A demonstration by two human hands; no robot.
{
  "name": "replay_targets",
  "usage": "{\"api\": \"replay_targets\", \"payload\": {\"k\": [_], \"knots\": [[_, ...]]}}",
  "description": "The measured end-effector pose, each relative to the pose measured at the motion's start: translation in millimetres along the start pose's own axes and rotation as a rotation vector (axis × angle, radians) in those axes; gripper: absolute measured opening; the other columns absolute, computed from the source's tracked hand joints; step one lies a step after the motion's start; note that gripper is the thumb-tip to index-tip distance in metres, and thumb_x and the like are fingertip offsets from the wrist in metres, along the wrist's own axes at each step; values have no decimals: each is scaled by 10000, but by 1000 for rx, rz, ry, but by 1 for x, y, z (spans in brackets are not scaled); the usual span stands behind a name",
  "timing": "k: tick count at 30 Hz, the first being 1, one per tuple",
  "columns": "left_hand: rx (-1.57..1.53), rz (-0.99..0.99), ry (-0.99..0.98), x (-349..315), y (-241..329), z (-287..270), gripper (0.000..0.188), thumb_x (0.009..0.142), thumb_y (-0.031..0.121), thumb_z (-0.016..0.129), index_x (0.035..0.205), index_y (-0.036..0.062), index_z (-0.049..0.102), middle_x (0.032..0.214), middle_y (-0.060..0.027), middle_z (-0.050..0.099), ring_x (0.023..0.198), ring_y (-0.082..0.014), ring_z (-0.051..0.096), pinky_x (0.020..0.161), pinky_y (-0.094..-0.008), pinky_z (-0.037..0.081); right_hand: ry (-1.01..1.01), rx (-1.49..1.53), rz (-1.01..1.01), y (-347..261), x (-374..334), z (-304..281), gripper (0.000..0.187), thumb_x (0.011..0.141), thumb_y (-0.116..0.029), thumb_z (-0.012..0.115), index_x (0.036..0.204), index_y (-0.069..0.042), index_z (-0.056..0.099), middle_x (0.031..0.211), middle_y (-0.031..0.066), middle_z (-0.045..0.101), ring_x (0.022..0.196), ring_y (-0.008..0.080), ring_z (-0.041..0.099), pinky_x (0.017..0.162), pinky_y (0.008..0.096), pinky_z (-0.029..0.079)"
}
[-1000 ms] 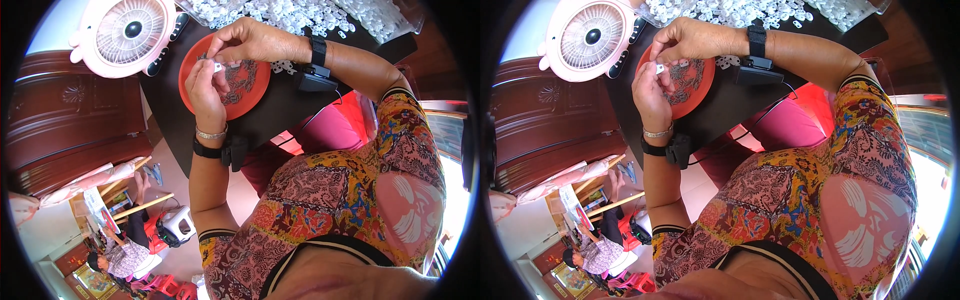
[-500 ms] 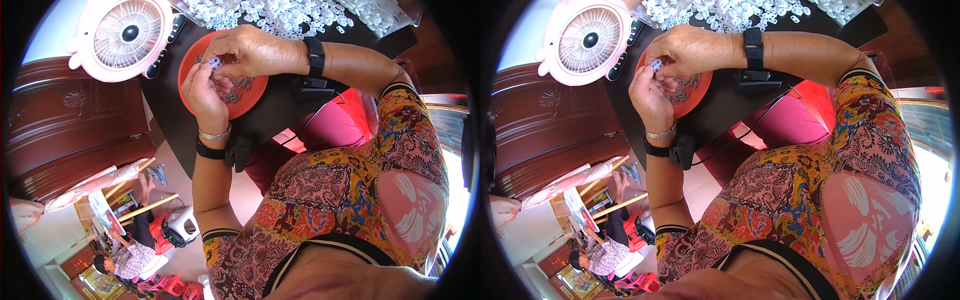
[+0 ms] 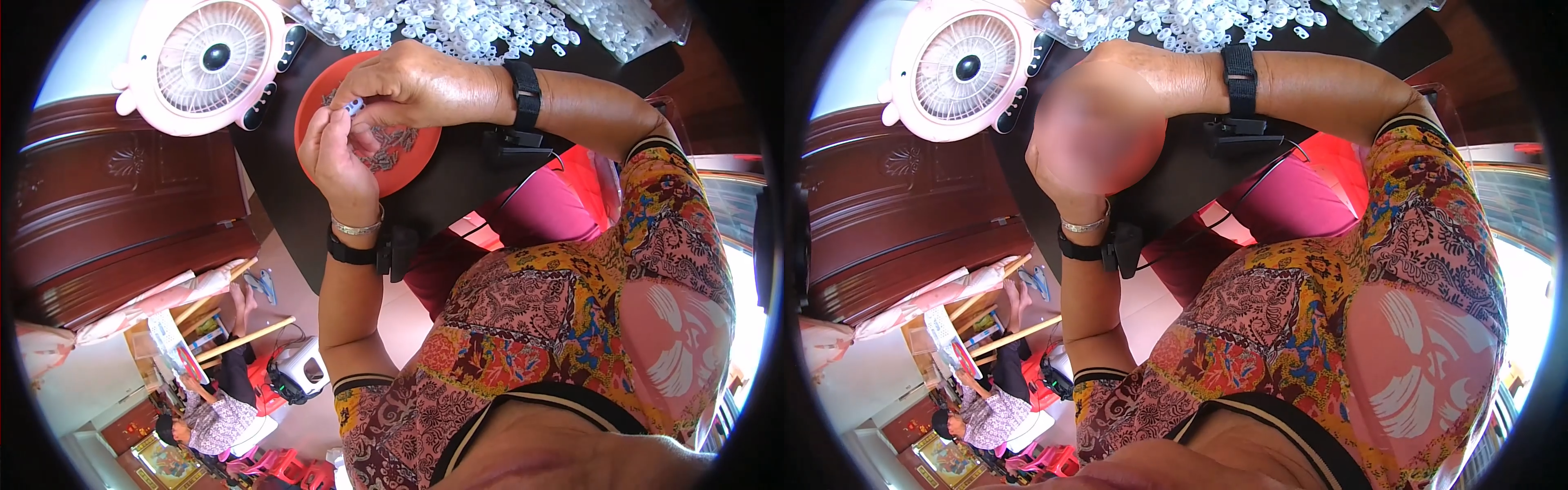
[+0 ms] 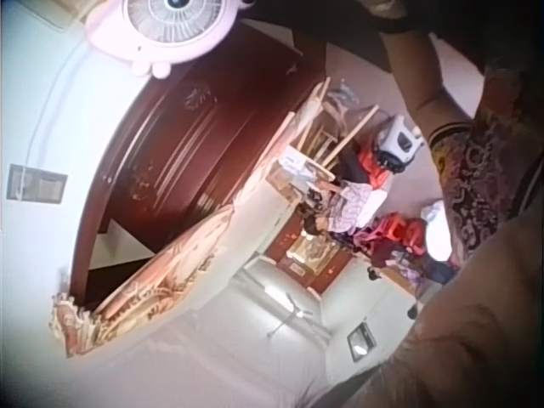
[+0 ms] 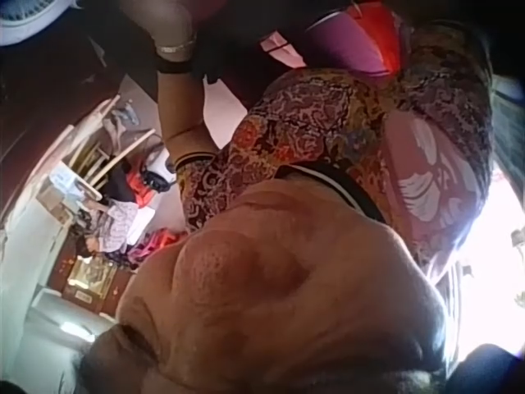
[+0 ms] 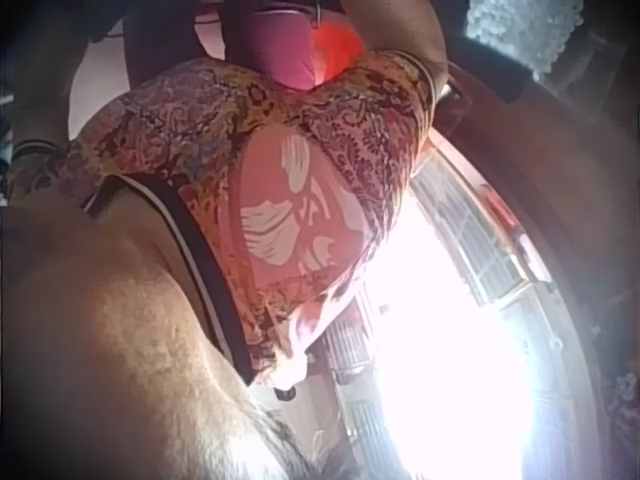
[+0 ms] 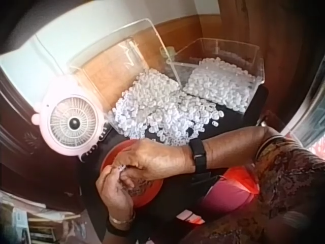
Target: Assembling small white plastic components by inserting metal rings.
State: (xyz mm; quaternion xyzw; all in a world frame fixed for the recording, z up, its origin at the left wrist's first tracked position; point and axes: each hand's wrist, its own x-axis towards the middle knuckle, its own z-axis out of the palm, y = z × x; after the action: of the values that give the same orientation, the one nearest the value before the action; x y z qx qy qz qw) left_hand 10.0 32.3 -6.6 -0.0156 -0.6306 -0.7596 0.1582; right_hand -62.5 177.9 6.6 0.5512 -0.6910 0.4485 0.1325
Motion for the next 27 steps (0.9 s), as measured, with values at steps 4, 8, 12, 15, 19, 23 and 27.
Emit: {"api": "replay_targets", "payload": {"k": [4,8,12,15,19,23,27], "knots": [[14,48,3,-1,-1,0,237,903,112,480,678,37,475,544,-2,413,449,-74,378,443,-221,278,-19,46,31,-1,-1,-1,259,789,-115,705,1027,-50,625,869,110,668,810,293,664,687,349,530],[43,37,9,-3,2,1,256,902,119,476,657,47,461,530,2,403,432,-60,347,417,-215,233,-21,21,15,-2,-1,-2,227,799,-117,696,1002,-49,621,865,107,666,802,296,663,675,349,530],[77,41,6,-5,4,2,261,903,126,474,654,50,456,523,5,399,439,-61,351,425,-217,236,-9,4,-32,-1,-1,-1,203,809,-118,688,988,-49,619,862,103,667,791,298,662,669,351,532],[122,76,-26,-4,3,0,265,903,128,471,650,51,452,522,4,402,445,-62,357,431,-219,241,-34,-62,-18,1,-2,1,191,816,-118,679,986,-52,620,865,96,668,782,299,660,667,353,535],[110,116,-52,0,2,-3,234,906,104,452,690,15,477,564,-7,419,479,-64,384,451,-211,280,25,26,-30,2,0,2,255,785,-162,720,994,-54,621,848,96,667,775,287,660,675,336,533],[135,167,12,-1,7,3,206,910,86,442,758,-27,523,610,-15,441,505,-63,404,463,-202,310,85,122,95,4,0,1,375,736,-172,779,1050,-40,622,919,88,687,854,223,684,731,305,547],[126,146,-22,1,3,-1,201,914,95,450,788,-30,543,613,-10,449,517,-63,403,478,-202,304,25,141,207,1,1,-11,369,731,-139,787,1046,-28,629,908,82,681,858,171,673,747,293,541]]}}
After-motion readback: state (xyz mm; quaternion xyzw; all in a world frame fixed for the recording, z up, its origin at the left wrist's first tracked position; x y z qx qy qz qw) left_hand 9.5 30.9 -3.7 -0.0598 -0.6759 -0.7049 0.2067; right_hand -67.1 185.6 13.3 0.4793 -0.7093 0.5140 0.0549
